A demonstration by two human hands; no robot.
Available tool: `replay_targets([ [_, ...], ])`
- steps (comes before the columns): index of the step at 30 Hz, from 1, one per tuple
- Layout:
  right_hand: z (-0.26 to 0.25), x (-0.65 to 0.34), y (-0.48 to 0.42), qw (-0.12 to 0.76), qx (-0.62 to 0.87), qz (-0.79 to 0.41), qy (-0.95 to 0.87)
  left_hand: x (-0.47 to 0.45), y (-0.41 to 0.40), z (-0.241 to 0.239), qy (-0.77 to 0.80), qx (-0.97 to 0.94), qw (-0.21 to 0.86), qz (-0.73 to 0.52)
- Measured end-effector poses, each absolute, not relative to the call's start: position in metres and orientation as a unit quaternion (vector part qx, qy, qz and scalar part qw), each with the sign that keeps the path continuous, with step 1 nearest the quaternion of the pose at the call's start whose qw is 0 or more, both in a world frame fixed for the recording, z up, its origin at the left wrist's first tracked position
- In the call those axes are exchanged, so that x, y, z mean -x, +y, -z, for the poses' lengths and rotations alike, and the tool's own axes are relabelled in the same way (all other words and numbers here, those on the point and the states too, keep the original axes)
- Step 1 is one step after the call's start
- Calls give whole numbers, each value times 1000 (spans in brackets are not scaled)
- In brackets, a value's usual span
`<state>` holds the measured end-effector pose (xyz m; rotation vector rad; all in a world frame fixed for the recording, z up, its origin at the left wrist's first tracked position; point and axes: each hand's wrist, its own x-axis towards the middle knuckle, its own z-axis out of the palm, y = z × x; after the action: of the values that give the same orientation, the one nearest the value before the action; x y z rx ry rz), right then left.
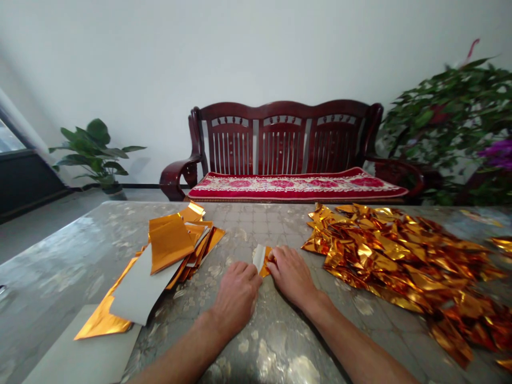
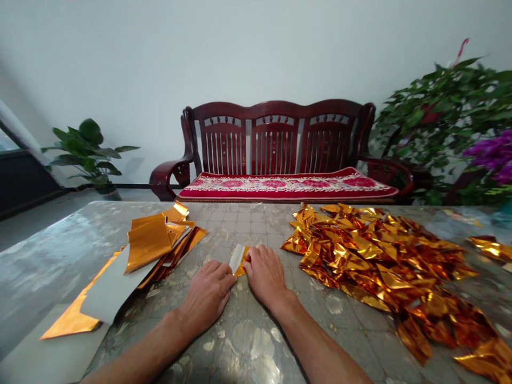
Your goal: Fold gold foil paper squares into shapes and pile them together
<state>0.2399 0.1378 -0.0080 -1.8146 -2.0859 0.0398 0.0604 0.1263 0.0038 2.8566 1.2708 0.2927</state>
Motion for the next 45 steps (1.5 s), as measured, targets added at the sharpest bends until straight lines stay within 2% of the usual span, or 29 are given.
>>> replay_targets([
  [4, 8, -244, 131, 203, 610, -55, -764, -63, 127, -1, 362, -922, 38, -132],
  [7, 7, -246, 132, 212, 613, -92, -755, -65, 130, 0, 361, -924, 50, -115],
  [11, 5, -246, 141, 227, 659, -53, -715, -68, 130, -2, 371, -925, 21, -76],
  [18, 5, -241, 147, 188, 694, -14, -695, -71, 122, -2, 367, -928, 25, -63],
  [29, -3, -241, 151, 193, 717, -162, -650, -71, 114, 1, 342, -936, 42, -74],
  [36, -10, -238, 150, 166, 720, -150, -657, -71, 113, 3, 378, -919, 51, -98],
  [45, -1, -236, 145, 195, 705, -119, -671, -70, 114, -3, 418, -898, 60, -123],
])
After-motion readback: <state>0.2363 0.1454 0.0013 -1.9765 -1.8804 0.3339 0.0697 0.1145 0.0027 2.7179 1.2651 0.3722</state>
